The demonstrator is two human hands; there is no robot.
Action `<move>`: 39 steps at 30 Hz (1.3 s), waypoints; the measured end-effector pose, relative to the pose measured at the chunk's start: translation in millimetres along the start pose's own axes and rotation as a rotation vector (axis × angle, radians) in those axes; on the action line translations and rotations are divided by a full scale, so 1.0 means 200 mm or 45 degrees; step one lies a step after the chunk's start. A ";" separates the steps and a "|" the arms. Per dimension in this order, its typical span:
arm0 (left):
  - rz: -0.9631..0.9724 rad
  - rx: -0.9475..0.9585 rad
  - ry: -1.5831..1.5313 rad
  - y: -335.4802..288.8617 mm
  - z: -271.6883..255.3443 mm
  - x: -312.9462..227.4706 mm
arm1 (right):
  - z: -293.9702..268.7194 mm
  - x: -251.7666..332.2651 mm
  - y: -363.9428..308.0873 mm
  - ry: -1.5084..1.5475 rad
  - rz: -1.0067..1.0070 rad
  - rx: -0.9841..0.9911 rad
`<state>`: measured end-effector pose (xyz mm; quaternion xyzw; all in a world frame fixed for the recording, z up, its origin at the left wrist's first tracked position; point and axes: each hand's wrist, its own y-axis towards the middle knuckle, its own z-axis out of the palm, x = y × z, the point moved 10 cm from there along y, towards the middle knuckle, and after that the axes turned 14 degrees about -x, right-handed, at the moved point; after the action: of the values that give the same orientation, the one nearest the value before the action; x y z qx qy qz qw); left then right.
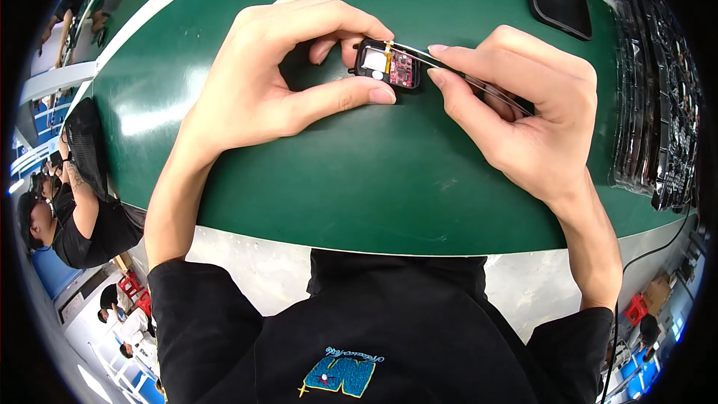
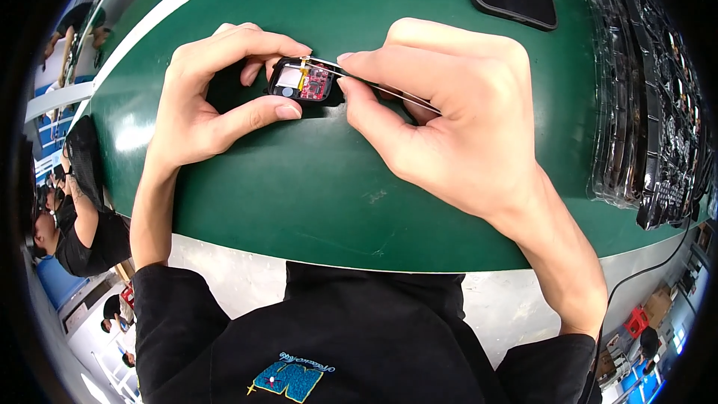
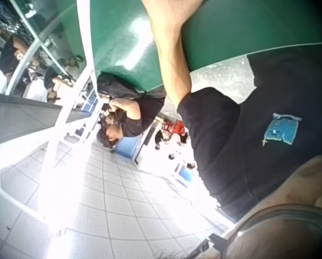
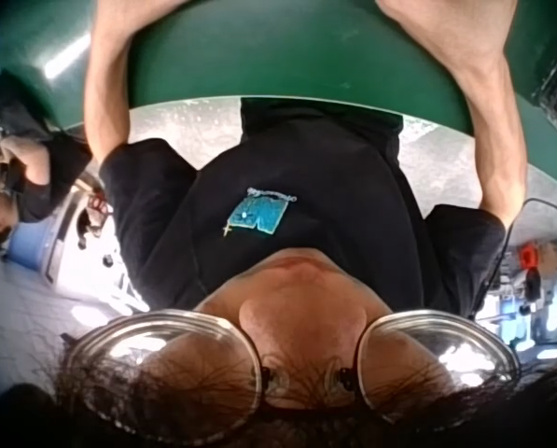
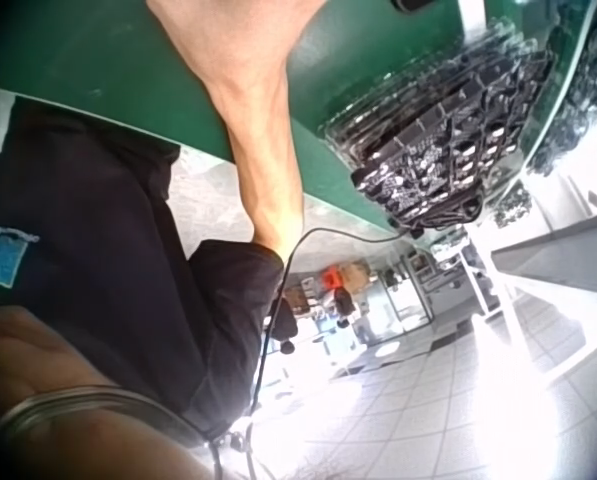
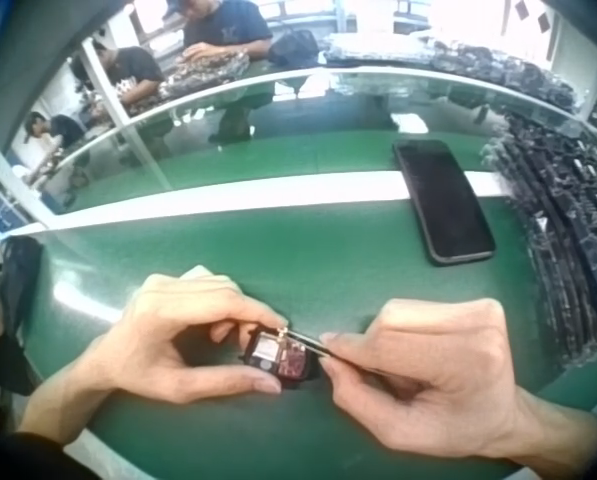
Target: Using tweezers to assemble small electronic components into a module at a workstation.
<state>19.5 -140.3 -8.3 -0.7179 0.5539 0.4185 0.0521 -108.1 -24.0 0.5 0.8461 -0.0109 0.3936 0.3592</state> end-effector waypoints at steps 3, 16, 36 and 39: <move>0.018 0.017 -0.001 0.00 0.00 0.01 | 0.01 0.00 0.00 0.003 0.001 -0.008; 0.055 0.174 -0.128 0.00 0.00 0.04 | 0.03 -0.05 -0.01 0.145 0.236 0.138; 0.057 0.133 -0.123 0.00 0.01 0.01 | 0.03 -0.03 -0.02 0.135 0.184 0.127; 0.077 0.152 -0.104 0.00 0.01 0.01 | 0.04 -0.04 -0.03 0.173 0.181 0.104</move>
<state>18.1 -141.1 -11.8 -0.6786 0.5967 0.4152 0.1046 -106.2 -26.2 -11.3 0.8284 -0.0305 0.4749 0.2954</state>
